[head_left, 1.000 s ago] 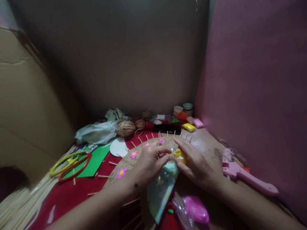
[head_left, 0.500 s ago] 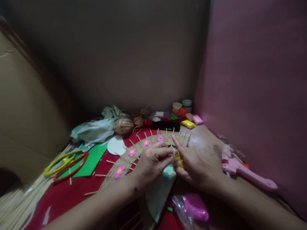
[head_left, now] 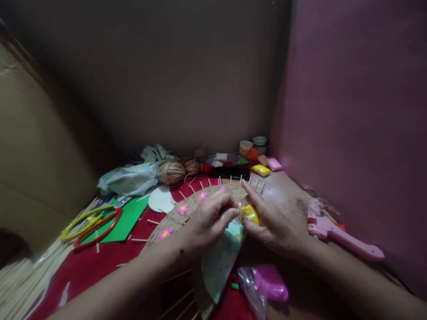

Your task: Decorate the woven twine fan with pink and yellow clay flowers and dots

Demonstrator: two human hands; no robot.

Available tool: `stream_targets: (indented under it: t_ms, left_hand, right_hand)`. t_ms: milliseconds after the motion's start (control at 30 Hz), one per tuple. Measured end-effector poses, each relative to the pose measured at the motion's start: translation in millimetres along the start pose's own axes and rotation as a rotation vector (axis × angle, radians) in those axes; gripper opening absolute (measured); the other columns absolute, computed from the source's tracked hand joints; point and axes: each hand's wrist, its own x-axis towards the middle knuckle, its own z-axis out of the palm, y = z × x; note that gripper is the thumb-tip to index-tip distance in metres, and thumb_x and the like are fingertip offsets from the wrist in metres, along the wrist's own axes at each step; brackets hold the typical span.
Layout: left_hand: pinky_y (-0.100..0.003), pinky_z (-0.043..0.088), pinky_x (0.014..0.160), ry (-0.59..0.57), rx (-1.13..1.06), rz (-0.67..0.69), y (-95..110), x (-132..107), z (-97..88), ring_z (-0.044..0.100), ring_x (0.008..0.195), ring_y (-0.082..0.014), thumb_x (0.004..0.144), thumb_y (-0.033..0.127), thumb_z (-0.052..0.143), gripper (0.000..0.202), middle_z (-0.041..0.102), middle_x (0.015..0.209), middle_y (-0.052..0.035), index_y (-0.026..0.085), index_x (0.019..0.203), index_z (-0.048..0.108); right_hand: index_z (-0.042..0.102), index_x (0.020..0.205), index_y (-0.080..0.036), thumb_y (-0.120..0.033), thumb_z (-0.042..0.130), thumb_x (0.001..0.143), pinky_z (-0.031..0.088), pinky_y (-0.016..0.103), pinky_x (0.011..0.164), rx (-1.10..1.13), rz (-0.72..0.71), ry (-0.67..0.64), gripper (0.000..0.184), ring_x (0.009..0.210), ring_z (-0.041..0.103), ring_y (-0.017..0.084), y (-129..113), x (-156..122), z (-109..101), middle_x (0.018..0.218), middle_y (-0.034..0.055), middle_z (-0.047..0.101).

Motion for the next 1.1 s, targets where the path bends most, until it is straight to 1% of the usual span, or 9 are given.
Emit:
stream_targets:
  t_ms: [67, 233, 400, 500, 600, 700, 900, 967, 1100]
  left_hand:
    - [-0.024, 0.043, 0.066, 0.024, 0.010, -0.003, -0.9, 0.4, -0.4, 0.051, 0.072, -0.0118, 0.087, 0.014, 0.052, 0.011, 0.054, 0.075, -0.0013, 0.014, 0.077, 0.056]
    - [-0.023, 0.043, 0.066, 0.069, 0.143, 0.127, -3.2, -1.6, 0.7, 0.052, 0.074, -0.0112, 0.088, 0.013, 0.051, 0.012, 0.056, 0.083, -0.0046, 0.012, 0.090, 0.063]
    - [-0.024, 0.038, 0.057, -0.009, 0.409, 0.307, -1.5, -2.5, -5.0, 0.047, 0.066, -0.0114, 0.089, 0.010, 0.047, 0.018, 0.053, 0.075, -0.0042, 0.011, 0.081, 0.062]
    - [-0.026, 0.036, 0.056, -0.065, 0.556, 0.372, 1.4, -2.7, -8.4, 0.044, 0.063, -0.0123, 0.090, 0.008, 0.041, 0.023, 0.054, 0.071, -0.0046, 0.011, 0.079, 0.061]
    - [-0.028, 0.035, 0.057, -0.114, 0.555, 0.346, 4.5, -2.3, -9.7, 0.042, 0.064, -0.0130, 0.089, 0.007, 0.039, 0.024, 0.054, 0.074, -0.0057, 0.011, 0.077, 0.059]
    - [-0.028, 0.037, 0.061, -0.116, 0.291, 0.204, 7.8, -1.2, -12.7, 0.044, 0.069, -0.0131, 0.087, 0.012, 0.046, 0.015, 0.053, 0.079, -0.0055, 0.012, 0.077, 0.057]
    - [-0.020, 0.039, 0.053, -0.095, -0.683, -0.329, 6.9, 3.5, -23.5, 0.048, 0.053, -0.0068, 0.084, 0.027, 0.061, 0.014, 0.052, 0.061, 0.0025, 0.015, 0.078, 0.059]
    - [-0.019, 0.040, 0.050, -0.082, -0.852, -0.409, 3.7, 5.6, -23.1, 0.049, 0.049, -0.0058, 0.080, 0.027, 0.065, 0.014, 0.055, 0.059, 0.0021, 0.014, 0.077, 0.063]
    - [-0.017, 0.042, 0.045, -0.082, -1.019, -0.493, -1.0, 8.1, -18.0, 0.055, 0.049, -0.0072, 0.078, 0.025, 0.067, 0.016, 0.062, 0.060, -0.0020, 0.010, 0.081, 0.068]
  right_hand:
    - [0.013, 0.147, 0.001, -0.024, 0.043, 0.081, 0.052, 0.041, 0.075, 0.017, 0.016, 0.002, 0.077, 0.082, 0.061, 0.025, 1.1, 0.4, 0.2, 0.101, 0.0185, 0.063]
    - [0.014, 0.147, -0.001, -0.022, 0.045, 0.081, 0.049, 0.042, 0.085, 0.037, 0.006, 0.000, 0.076, 0.095, 0.060, 0.026, 3.4, -1.3, 0.7, 0.118, 0.0207, 0.057]
    - [0.015, 0.147, -0.004, -0.020, 0.047, 0.081, 0.052, 0.040, 0.084, 0.083, 0.013, -0.034, 0.075, 0.093, 0.062, 0.024, 2.8, -0.2, -1.4, 0.116, 0.0178, 0.060]
    - [0.018, 0.147, -0.006, -0.018, 0.048, 0.080, 0.047, 0.043, 0.095, 0.083, -0.029, -0.046, 0.074, 0.113, 0.056, 0.027, 2.3, 0.6, -2.3, 0.131, 0.0183, 0.054]
    - [0.022, 0.147, -0.010, -0.016, 0.048, 0.081, 0.040, 0.046, 0.103, 0.068, -0.065, -0.051, 0.071, 0.127, 0.044, 0.027, 2.1, 0.8, -2.4, 0.143, 0.0170, 0.042]
    - [0.024, 0.147, -0.017, -0.012, 0.048, 0.080, 0.042, 0.046, 0.102, 0.067, -0.087, -0.067, 0.071, 0.124, 0.048, 0.027, 2.7, 1.6, -2.2, 0.140, 0.0139, 0.046]
    - [0.031, 0.144, -0.023, -0.009, 0.048, 0.080, 0.045, 0.044, 0.099, -0.004, -0.043, -0.011, 0.067, 0.120, 0.052, 0.026, 4.7, 4.6, -4.7, 0.135, 0.0088, 0.053]
    - [0.037, 0.141, -0.023, -0.009, 0.049, 0.079, 0.045, 0.042, 0.100, 0.004, -0.056, -0.013, 0.065, 0.119, 0.053, 0.024, 4.2, 5.4, -6.7, 0.134, 0.0079, 0.054]
    - [0.048, 0.133, -0.023, -0.005, 0.049, 0.073, 0.047, 0.040, 0.094, -0.004, -0.104, -0.050, 0.062, 0.110, 0.059, 0.022, 2.5, 6.7, -11.1, 0.123, 0.0068, 0.062]
